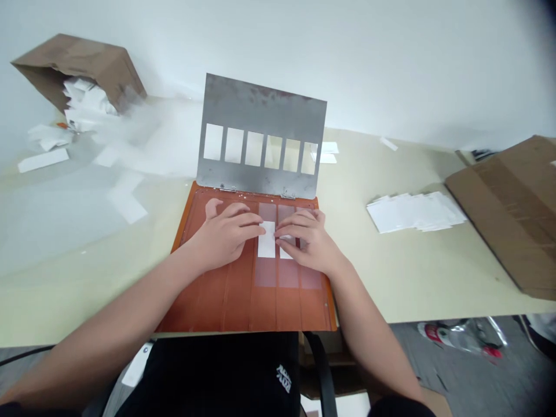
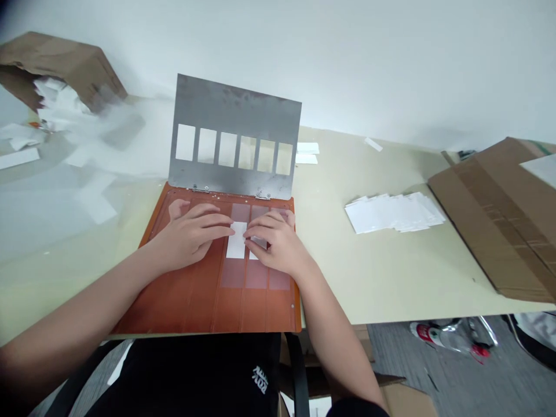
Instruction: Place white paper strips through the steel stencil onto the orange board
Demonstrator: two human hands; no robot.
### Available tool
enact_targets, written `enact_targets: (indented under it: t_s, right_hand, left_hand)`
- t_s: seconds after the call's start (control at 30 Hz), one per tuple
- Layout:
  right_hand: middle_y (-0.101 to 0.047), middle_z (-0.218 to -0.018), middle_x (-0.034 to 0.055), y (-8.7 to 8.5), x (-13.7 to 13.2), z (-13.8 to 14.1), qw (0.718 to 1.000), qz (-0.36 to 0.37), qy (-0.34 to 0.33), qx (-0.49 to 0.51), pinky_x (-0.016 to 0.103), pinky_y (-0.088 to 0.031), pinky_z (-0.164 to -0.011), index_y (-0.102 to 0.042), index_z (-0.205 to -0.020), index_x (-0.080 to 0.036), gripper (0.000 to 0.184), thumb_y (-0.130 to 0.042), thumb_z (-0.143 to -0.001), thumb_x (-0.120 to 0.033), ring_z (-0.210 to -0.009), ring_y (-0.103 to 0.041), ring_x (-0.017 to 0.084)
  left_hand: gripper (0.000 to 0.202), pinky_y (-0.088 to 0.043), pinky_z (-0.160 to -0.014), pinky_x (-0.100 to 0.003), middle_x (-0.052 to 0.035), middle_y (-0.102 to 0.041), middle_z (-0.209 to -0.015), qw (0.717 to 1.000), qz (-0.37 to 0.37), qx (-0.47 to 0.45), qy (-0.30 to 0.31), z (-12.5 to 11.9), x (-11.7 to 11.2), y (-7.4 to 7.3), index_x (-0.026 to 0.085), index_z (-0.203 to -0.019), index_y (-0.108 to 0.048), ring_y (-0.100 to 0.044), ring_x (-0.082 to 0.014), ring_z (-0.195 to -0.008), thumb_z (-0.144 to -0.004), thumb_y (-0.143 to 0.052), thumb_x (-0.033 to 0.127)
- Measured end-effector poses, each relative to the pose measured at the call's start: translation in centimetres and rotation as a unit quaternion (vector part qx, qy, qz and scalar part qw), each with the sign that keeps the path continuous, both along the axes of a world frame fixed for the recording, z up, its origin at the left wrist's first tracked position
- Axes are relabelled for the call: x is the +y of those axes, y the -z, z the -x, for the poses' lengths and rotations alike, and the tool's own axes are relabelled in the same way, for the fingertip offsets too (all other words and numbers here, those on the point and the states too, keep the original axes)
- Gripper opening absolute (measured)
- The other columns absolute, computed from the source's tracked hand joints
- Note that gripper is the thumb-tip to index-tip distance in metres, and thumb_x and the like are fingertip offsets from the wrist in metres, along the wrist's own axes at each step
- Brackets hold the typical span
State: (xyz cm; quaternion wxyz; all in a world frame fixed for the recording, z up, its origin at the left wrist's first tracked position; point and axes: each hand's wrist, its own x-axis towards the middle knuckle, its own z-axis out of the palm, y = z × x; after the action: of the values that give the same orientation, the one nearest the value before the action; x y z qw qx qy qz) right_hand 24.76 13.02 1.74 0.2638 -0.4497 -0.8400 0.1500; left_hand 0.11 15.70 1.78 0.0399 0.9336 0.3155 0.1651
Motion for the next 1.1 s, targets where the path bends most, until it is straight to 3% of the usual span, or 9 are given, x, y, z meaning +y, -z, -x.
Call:
enact_targets:
  t_s: [0.27, 0.4, 0.53, 0.7, 1.1]
  right_hand:
    - [-0.073, -0.11, 0.0005, 0.3, -0.25, 0.0, 1.0, -0.007, 0.003, -0.014, 0.044, -0.027, -0.1, -0.067, -0.091, -0.026, 0.017, -0.067, -0.089, -0.043, -0.105, -0.06, 0.023]
    - [-0.068, -0.127, 0.0016, 0.12, -0.31, 0.1, 0.999, 0.035, 0.019, -0.02, 0.047, -0.025, -0.104, -0.056, -0.096, -0.027, 0.041, -0.078, -0.075, -0.054, -0.122, -0.052, 0.03]
    - [-0.064, -0.136, 0.0028, -0.02, -0.28, 0.22, 0.997, 0.069, 0.032, -0.031, 0.05, -0.023, -0.107, -0.046, -0.098, -0.027, 0.06, -0.081, -0.065, -0.064, -0.125, -0.049, 0.032]
    - [-0.064, -0.136, 0.003, 0.08, -0.25, 0.35, 0.996, 0.07, 0.035, -0.05, 0.052, -0.023, -0.106, -0.042, -0.102, -0.028, 0.063, -0.078, -0.067, -0.066, -0.124, -0.05, 0.033]
    - [-0.068, -0.123, 0.0045, 0.13, -0.26, 0.5, 0.995, 0.066, 0.033, -0.073, 0.053, -0.024, -0.106, -0.048, -0.102, -0.028, 0.054, -0.076, -0.071, -0.062, -0.123, -0.051, 0.033]
  left_hand:
    - [0.036, -0.026, -0.089, -0.052, -0.0006, -0.075, -0.108, 0.998, -0.035, -0.035, -0.05, 0.13, 0.21, 0.11, 0.024, -0.09, -0.067, -0.063, -0.0255, -0.102, -0.085, -0.043, -0.001]
    - [0.032, -0.025, -0.089, -0.053, -0.0001, -0.075, -0.106, 0.997, -0.041, -0.041, -0.049, 0.13, 0.3, 0.2, 0.023, -0.086, -0.067, -0.063, -0.0264, -0.102, -0.085, -0.045, 0.001]
    - [0.03, -0.025, -0.088, -0.053, -0.0002, -0.075, -0.106, 0.997, -0.041, -0.043, -0.044, 0.15, 0.25, 0.21, 0.023, -0.085, -0.067, -0.063, -0.0265, -0.102, -0.086, -0.045, 0.002]
    - [0.031, -0.024, -0.089, -0.053, 0.0008, -0.075, -0.106, 0.998, -0.032, -0.047, -0.038, 0.14, 0.1, 0.21, 0.023, -0.085, -0.067, -0.062, -0.0256, -0.101, -0.086, -0.045, 0.002]
    - [0.031, -0.026, -0.088, -0.052, 0.0004, -0.076, -0.105, 0.998, -0.029, -0.041, -0.034, -0.01, 0.03, 0.2, 0.023, -0.084, -0.069, -0.061, -0.0261, -0.102, -0.086, -0.046, 0.003]
